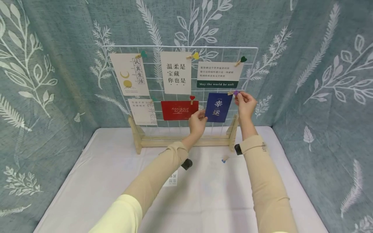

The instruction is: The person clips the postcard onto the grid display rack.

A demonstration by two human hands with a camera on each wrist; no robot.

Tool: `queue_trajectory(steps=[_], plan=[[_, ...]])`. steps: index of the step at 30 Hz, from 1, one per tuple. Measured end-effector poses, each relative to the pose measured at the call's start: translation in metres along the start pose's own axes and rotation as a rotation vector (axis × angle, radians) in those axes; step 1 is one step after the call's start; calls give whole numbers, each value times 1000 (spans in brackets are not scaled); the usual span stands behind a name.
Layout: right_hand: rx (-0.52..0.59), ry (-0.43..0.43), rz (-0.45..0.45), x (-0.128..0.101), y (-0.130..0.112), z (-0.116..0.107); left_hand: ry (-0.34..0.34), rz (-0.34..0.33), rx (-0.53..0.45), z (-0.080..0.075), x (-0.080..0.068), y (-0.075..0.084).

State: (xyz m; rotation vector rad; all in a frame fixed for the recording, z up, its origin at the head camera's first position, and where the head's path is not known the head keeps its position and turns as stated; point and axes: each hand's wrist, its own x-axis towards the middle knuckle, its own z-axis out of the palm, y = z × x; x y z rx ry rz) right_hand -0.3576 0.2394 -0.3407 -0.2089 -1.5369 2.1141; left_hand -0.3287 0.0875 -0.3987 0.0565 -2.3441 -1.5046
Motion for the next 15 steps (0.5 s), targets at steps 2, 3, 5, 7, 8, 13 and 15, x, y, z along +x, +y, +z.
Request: queue_trajectory(steps=[2, 3, 5, 7, 8, 13, 15], plan=[[-39, 2, 1, -2, 0, -1, -12, -7, 14, -2, -2, -1], [-62, 1, 1, -4, 0, -2, -17, -10, 20, -3, -3, -1], [-90, -3, 9, -6, 0, -4, -31, -25, 19, -5, -5, -1], [-112, -7, 16, -9, 0, -6, -40, -32, 6, -6, -7, 0], [-125, -12, 12, -10, -1, -7, -45, -34, -4, -7, -8, 1], [-173, -17, 12, -13, -4, -9, -67, -51, -44, -12, -11, 7], [-179, -15, 24, -14, -6, -10, -69, -57, -50, -13, -12, 8]])
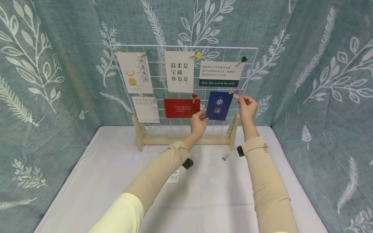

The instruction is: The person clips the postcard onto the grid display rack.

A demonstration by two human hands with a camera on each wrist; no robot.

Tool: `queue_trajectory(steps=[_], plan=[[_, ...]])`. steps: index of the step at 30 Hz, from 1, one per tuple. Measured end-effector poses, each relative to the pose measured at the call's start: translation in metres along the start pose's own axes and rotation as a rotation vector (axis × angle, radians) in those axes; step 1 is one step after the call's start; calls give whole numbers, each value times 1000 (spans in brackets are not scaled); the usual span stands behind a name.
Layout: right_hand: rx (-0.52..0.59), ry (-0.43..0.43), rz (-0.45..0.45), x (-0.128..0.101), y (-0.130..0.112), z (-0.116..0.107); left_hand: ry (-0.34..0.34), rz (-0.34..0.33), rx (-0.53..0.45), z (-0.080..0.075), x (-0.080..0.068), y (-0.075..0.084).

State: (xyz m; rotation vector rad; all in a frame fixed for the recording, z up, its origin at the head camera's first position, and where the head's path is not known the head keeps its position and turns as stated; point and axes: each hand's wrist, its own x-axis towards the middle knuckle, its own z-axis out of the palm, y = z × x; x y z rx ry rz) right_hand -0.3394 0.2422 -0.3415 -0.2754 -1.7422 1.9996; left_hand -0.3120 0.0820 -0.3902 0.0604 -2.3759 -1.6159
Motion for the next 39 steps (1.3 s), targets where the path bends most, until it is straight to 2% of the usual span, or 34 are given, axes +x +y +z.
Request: queue_trajectory(steps=[4, 12, 19, 26, 31, 39], plan=[[-10, -5, 38, -5, 0, -2, 18, -2, -20, -4, -3, -2], [15, -32, 101, -15, 4, -9, 21, 50, -6, -15, -8, -7], [6, -60, 72, -20, 14, -15, 26, 61, 55, -25, -11, -12], [-22, -90, 91, -25, 20, -18, 34, 20, 98, -32, -12, -20], [-34, -106, 99, -26, 22, -19, -2, 55, 103, -40, -9, -28], [-79, -144, 124, -35, 32, -21, -113, 88, 127, -66, -9, -48]])
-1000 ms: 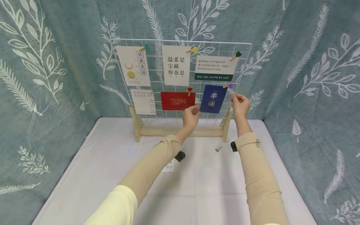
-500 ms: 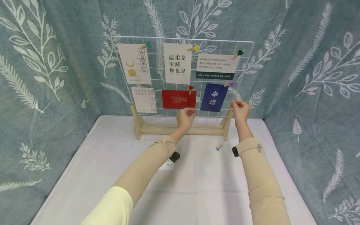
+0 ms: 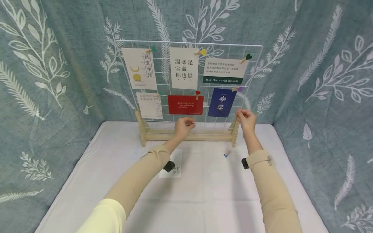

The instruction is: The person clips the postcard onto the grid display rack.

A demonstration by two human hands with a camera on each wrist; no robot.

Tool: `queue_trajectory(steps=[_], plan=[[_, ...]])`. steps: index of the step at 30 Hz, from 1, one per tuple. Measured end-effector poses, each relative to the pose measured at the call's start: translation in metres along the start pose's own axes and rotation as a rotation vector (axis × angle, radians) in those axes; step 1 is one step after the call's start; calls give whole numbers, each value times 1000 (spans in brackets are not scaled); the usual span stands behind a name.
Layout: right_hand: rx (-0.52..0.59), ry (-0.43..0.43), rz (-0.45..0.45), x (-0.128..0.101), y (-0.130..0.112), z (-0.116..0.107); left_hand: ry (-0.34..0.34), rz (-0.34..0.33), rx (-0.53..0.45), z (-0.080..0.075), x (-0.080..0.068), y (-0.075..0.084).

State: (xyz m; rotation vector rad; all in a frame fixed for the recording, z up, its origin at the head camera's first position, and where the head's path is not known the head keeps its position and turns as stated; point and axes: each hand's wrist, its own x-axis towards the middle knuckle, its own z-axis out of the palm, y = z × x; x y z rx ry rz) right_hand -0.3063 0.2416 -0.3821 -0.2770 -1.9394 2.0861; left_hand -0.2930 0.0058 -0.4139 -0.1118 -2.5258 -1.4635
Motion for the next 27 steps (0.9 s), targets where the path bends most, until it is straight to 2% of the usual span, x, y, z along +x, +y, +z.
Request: queue_trajectory(steps=[10, 12, 13, 14, 17, 19, 20, 21, 25, 27], plan=[[-87, -60, 32, -12, 22, -12, -7, -55, 48, -22, -4, -33], [-108, -67, 29, -15, 25, -15, -33, -46, 34, -26, -3, -42], [-119, -73, 30, -17, 27, -17, -40, 2, 12, -24, 1, -58], [-132, -76, 27, -18, 28, -19, -59, 14, 6, -26, 0, -63], [-150, -90, 12, -22, 35, -22, -104, 14, -4, -36, -6, -77], [-157, -96, 12, -23, 39, -25, -118, 5, 14, -43, -13, -79], [-160, -95, 16, -24, 41, -26, -125, -41, 46, -50, -21, -68], [-161, -95, 19, -25, 43, -27, -123, -56, 55, -54, -25, -67], [-169, -108, 40, -29, 49, -30, -84, -48, 67, -64, -33, -68], [-180, -117, 53, -31, 52, -30, -78, -39, 42, -68, -33, -74]])
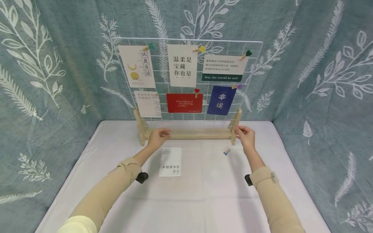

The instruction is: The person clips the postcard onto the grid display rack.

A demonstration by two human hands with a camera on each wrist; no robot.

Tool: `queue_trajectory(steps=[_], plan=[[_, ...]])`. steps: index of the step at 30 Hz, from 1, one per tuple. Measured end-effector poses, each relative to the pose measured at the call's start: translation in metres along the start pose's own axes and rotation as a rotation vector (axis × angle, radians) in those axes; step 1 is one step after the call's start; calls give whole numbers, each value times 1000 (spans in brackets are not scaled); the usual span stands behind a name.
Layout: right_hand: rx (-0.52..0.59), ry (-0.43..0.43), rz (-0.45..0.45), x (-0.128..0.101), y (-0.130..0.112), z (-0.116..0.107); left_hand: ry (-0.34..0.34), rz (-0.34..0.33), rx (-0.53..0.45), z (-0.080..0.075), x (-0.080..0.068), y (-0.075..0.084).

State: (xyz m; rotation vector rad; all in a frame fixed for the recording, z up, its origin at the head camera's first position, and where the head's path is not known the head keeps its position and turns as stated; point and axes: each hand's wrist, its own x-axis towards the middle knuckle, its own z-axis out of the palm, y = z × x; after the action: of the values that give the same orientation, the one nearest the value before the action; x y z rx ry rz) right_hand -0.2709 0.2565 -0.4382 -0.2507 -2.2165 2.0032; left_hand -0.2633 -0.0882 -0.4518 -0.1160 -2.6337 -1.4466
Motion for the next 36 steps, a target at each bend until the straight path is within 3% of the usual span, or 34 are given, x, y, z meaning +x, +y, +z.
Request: queue_trajectory(steps=[1, 2, 5, 7, 9, 10, 12, 14, 17, 19, 23, 29, 36], plan=[[-11, -7, 6, -1, 1, 0, 1, 29, -8, -1, 0, -5], [-22, -15, 11, -2, 3, -1, 13, 73, -34, 2, 5, -20], [-52, -42, 10, -4, 6, -1, -11, 96, -48, 9, 21, -58], [-61, -52, -4, -5, 8, -2, -12, 153, -69, 21, 37, -98], [-58, -63, -19, -6, 11, -2, -73, 98, -41, 23, 43, -110], [-61, -69, -25, -7, 13, -2, -97, 128, -38, 24, 44, -116], [-72, -87, -32, -9, 16, -3, -205, 99, -33, 18, 37, -106], [-84, -110, -37, -11, 20, -4, -361, 16, 38, 4, 21, -72], [-114, -129, -45, -15, 27, -7, -546, -21, 179, -8, 1, -36], [-141, -130, -52, -18, 34, -10, -617, 24, 285, -10, -6, -28], [-220, -142, -73, -23, 46, -13, -698, 88, 457, -8, -17, -24], [-294, -172, -113, -26, 57, -11, -815, 181, 665, -1, -25, -34], [-334, -184, -109, -24, 65, -12, -880, 346, 954, 8, -27, -37]])
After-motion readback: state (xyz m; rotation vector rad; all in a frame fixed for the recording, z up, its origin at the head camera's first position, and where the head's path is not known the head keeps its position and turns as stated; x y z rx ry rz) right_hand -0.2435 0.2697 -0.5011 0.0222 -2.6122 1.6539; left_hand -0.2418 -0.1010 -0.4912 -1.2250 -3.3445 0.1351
